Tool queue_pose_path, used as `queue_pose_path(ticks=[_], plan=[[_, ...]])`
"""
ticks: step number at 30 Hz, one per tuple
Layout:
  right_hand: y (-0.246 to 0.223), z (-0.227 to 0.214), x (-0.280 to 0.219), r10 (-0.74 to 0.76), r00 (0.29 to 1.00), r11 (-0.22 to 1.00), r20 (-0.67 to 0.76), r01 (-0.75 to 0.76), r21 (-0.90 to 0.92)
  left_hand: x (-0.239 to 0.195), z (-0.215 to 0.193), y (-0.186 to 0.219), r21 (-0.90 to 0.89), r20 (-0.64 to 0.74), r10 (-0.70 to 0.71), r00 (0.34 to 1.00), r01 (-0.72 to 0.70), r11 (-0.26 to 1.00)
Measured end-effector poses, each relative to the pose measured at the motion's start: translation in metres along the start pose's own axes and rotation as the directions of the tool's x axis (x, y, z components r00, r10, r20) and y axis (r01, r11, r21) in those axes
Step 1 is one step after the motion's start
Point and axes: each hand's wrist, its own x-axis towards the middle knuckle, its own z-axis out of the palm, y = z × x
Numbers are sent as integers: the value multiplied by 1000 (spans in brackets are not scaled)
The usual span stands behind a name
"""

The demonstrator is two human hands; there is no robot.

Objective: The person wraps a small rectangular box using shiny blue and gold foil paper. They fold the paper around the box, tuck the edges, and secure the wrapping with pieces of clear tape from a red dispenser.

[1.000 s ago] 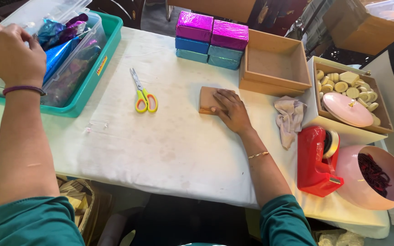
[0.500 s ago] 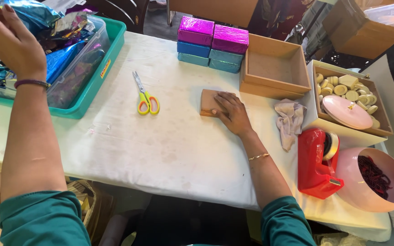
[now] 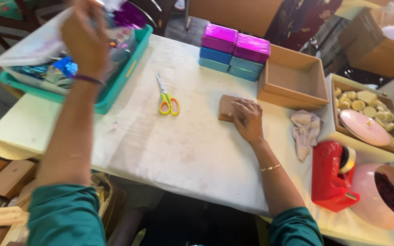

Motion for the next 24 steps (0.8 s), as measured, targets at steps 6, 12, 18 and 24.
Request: queue_pose_path(ticks=[6, 12, 18, 24], plan=[[-91, 44, 67, -83, 996, 881, 34, 57, 469, -67, 30, 50, 145, 247, 39, 968, -77, 986], [-183, 80, 173, -60, 994, 858, 96, 2, 514, -94, 22, 60, 32, 277, -12, 961, 3, 999], [-176, 120, 237, -353, 935, 835, -13, 322, 446, -110, 10, 17, 55, 280, 18, 960, -35, 998], [-195, 110, 273, -178, 984, 819, 12, 141, 556, -117, 36, -24, 589, 499, 12, 866, -350, 729]])
